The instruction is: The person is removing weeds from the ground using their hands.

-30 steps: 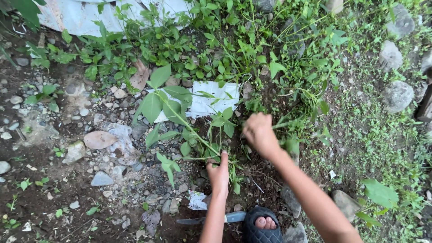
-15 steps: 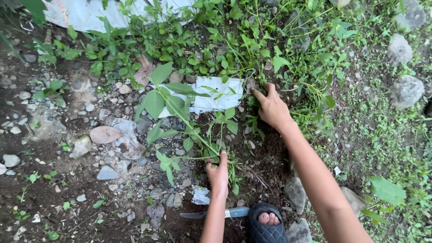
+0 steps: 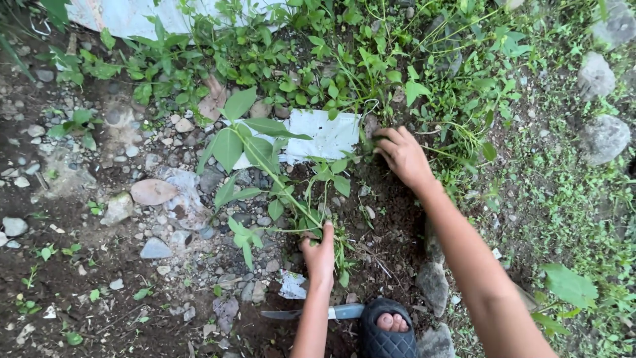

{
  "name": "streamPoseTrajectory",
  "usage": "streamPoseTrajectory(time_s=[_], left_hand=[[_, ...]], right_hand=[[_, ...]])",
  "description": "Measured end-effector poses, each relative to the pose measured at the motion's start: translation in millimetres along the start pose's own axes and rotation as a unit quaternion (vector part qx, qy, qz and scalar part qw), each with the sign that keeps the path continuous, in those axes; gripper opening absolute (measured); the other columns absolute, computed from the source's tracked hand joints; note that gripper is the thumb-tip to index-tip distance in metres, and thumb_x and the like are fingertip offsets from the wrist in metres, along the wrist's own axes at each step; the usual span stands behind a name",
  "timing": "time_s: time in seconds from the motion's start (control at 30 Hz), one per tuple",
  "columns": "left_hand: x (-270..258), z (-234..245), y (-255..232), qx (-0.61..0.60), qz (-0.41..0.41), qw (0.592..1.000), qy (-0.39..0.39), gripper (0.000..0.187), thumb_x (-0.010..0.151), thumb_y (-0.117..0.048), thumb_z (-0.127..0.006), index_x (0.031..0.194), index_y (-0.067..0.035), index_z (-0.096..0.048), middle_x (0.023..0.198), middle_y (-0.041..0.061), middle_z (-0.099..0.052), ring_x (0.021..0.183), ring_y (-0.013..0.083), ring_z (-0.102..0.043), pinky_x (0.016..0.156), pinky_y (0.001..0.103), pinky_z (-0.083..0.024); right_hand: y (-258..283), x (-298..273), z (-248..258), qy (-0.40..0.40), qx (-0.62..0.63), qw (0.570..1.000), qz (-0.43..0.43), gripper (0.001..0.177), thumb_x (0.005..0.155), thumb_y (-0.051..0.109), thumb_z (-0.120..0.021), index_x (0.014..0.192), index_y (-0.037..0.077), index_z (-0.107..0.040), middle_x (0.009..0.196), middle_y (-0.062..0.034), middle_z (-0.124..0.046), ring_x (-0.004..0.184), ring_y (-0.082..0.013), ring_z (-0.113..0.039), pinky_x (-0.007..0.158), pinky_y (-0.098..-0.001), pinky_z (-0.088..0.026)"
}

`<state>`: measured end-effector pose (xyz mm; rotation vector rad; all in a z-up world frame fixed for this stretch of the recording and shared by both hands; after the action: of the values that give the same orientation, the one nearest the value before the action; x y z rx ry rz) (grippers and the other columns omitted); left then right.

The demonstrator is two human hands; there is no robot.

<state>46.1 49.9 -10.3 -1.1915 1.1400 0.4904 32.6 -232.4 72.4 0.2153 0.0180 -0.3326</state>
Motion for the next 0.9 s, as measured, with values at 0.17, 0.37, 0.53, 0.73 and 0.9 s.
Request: streamPoseTrajectory(time_s=[0.17,0.37,0.53,0.73,0.9], left_hand=[[-5,0,-4,0.005,0.02,1.0,-0.006,0.059,0.091,-0.041,-0.068,0.129,0.001,-0.051,0.114,0.013,-0.069,0.109,0.0259,-0.065,0.106,0.041,-0.045],[-1,1,2,-0.004,0.015,1.0,-0.007,0.063,0.09,-0.042,-0.068,0.131,0.003,-0.051,0.116,0.014,-0.069,0.111,0.0264,-0.065,0.107,0.041,-0.045],[7,0,8,0.0,0.025,1.0,-0.013,0.066,0.09,-0.041,-0.069,0.133,0.003,-0.048,0.116,0.014,-0.068,0.111,0.0266,-0.065,0.107,0.041,-0.045],[2,-1,4,-0.001,0.036,0.999,0.007,0.066,0.091,-0.043,-0.067,0.133,0.007,-0.056,0.114,0.024,-0.066,0.107,0.0368,-0.062,0.105,0.048,-0.048],[7,-4,12,-0.014,0.017,1.0,-0.01,0.07,0.092,-0.041,-0.071,0.137,0.007,-0.046,0.122,0.019,-0.063,0.113,0.0307,-0.06,0.105,0.047,-0.04]], right_hand=[[1,-6,-19,-0.161,-0.034,0.986,0.016,0.013,0.089,0.012,-0.071,0.099,0.006,-0.066,0.126,-0.006,-0.069,0.116,-0.0325,-0.057,0.099,-0.0463,-0.047],[-53,-25,-74,-0.166,0.273,0.895,-0.31,0.014,0.107,0.006,-0.045,0.113,0.003,-0.058,0.101,-0.007,-0.068,0.086,-0.02,-0.062,0.079,-0.0345,-0.052],[-52,-20,-64,-0.325,0.356,0.838,-0.257,0.021,0.114,0.013,-0.045,0.106,0.0,-0.06,0.095,-0.0053,-0.069,0.085,-0.0146,-0.061,0.08,-0.0298,-0.05],[-53,-2,-58,-0.321,0.324,0.85,-0.265,0.018,0.113,0.013,-0.045,0.107,-0.001,-0.055,0.089,-0.0035,-0.06,0.08,-0.0149,-0.055,0.075,-0.0295,-0.049],[-45,-20,-81,-0.358,0.501,0.735,-0.284,0.021,0.115,0.016,-0.043,0.1,0.003,-0.051,0.081,-0.002,-0.053,0.071,-0.0148,-0.05,0.068,-0.0299,-0.047]])
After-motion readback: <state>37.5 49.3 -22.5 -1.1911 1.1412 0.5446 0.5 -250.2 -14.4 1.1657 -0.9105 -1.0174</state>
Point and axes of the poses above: each hand's wrist, its own x-axis towards the middle knuckle, its own z-axis out of the back of the hand, y = z × x, the point moved 4 cm from there along x, towards the middle knuckle
